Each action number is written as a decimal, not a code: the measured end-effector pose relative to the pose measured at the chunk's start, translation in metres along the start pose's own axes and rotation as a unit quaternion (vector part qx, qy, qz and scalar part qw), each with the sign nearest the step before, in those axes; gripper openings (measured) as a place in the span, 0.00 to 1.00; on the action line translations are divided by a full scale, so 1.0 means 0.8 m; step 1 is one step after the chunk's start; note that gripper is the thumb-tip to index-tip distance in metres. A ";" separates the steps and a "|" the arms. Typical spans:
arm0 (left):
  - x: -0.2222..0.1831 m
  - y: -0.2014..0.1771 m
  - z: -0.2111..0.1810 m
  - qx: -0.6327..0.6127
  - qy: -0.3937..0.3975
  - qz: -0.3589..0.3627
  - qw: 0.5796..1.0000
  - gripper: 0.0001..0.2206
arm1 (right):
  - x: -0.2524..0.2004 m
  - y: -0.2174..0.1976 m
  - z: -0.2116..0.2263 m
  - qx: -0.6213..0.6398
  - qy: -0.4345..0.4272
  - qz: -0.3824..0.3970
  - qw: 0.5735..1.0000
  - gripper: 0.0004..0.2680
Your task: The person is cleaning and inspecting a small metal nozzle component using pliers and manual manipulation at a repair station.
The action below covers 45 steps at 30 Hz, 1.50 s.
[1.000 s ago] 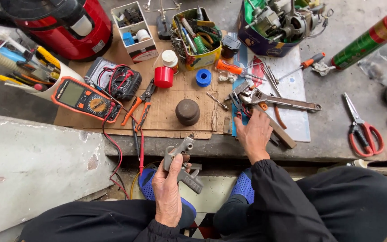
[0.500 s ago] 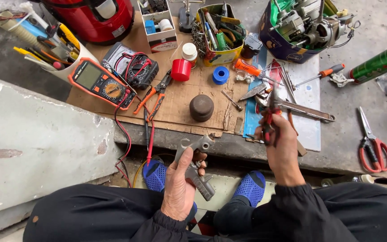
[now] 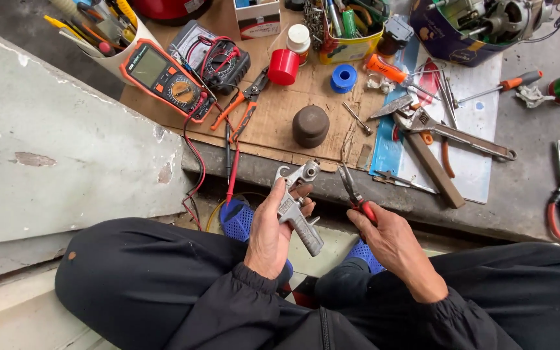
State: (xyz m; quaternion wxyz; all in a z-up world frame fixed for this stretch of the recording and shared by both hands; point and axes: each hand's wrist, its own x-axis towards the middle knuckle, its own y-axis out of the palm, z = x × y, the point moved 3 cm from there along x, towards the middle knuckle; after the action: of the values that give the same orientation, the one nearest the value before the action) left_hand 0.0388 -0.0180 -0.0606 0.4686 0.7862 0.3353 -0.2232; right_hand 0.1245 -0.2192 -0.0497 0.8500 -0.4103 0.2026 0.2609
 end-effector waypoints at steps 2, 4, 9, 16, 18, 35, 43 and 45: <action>0.003 -0.004 0.003 0.007 -0.001 0.001 1.000 0.26 | 0.002 0.005 -0.010 -0.015 -0.006 0.001 1.000 0.16; 0.007 -0.006 0.006 0.012 -0.001 0.002 1.000 0.27 | 0.000 0.007 -0.010 -0.031 -0.013 0.002 0.999 0.16; 0.019 -0.021 0.012 0.028 0.028 0.004 0.999 0.30 | -0.002 0.019 -0.015 -0.056 -0.111 0.025 0.992 0.18; 0.015 -0.023 0.016 0.046 0.031 0.028 0.998 0.24 | -0.008 0.026 0.004 -0.051 -0.101 0.039 0.993 0.18; 0.016 -0.025 0.018 0.025 0.020 0.040 0.999 0.24 | -0.011 0.028 0.009 -0.032 -0.108 0.037 0.993 0.19; 0.020 -0.037 0.030 -0.048 -0.039 0.036 0.997 0.23 | -0.003 0.047 0.006 0.017 -0.180 0.012 0.984 0.19; 0.014 -0.034 0.027 -0.121 -0.075 0.023 0.990 0.18 | -0.003 0.050 0.006 0.022 -0.207 0.002 0.978 0.18; 0.015 -0.036 0.028 -0.096 -0.069 0.033 0.992 0.20 | -0.002 0.050 0.006 0.009 -0.192 0.001 0.981 0.19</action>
State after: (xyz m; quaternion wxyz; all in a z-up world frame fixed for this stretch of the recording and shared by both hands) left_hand 0.0246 -0.0242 -0.0956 0.5710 0.7308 0.2961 -0.2284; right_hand 0.0994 -0.1945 -0.0696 0.8764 -0.3451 0.0382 0.3337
